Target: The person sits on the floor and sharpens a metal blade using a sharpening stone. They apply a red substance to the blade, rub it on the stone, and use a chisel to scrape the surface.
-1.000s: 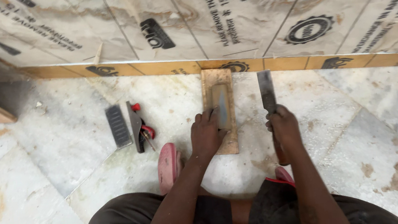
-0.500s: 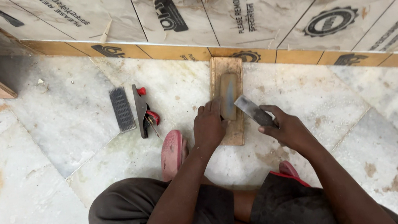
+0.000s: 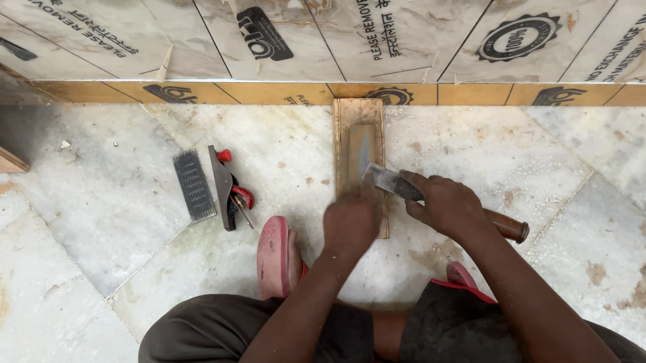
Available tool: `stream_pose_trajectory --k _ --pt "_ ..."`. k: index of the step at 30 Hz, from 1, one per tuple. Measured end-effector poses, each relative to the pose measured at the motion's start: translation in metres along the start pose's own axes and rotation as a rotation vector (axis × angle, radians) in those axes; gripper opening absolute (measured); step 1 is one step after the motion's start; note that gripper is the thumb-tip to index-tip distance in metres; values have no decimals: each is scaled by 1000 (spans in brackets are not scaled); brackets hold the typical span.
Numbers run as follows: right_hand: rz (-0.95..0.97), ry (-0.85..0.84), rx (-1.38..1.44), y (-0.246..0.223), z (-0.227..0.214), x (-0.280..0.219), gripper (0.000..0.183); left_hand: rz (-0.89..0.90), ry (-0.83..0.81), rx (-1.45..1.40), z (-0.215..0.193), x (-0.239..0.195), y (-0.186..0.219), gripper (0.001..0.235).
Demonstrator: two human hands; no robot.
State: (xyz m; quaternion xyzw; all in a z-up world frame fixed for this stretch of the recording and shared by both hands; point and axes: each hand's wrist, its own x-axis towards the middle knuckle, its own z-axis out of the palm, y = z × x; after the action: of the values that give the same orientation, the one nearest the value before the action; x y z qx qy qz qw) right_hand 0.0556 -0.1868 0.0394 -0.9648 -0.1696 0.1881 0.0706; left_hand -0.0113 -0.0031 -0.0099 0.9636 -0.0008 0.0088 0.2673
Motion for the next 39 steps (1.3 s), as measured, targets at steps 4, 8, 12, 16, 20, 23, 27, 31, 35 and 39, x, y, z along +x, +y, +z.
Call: stream_pose_trajectory --k 4,8,12,16,20,23,27,31,35,39 --pt "-16 -2 -7 4 2 3 63 -63 -231 -48 3 -5 9 85" --pt "14 -43 39 11 12 8 63 -77 -259 -47 1 -3 11 84" --pt "-51 25 280 14 19 11 55 -197 -20 -203 -6 4 7 51" --pt "-219 340 476 5 1 6 55 -307 290 -823 -32 23 -5 45" --pt "-54 364 612 -27 -29 -9 60 -173 210 -1509 -67 30 10 40" --pt "-87 456 650 -48 -47 -27 64 -99 274 -1564 -90 21 29 32" --pt "-182 521 714 -70 -61 -49 66 -26 405 -1592 -117 11 44 22" --pt "-129 462 832 -83 -67 -61 66 -8 429 -1651 -132 5 52 20" --pt "-134 467 864 -85 -69 -68 66 49 425 -1669 -135 0 56 24" --pt "-192 483 903 -84 -70 -74 63 77 408 -1686 -139 -3 58 26"
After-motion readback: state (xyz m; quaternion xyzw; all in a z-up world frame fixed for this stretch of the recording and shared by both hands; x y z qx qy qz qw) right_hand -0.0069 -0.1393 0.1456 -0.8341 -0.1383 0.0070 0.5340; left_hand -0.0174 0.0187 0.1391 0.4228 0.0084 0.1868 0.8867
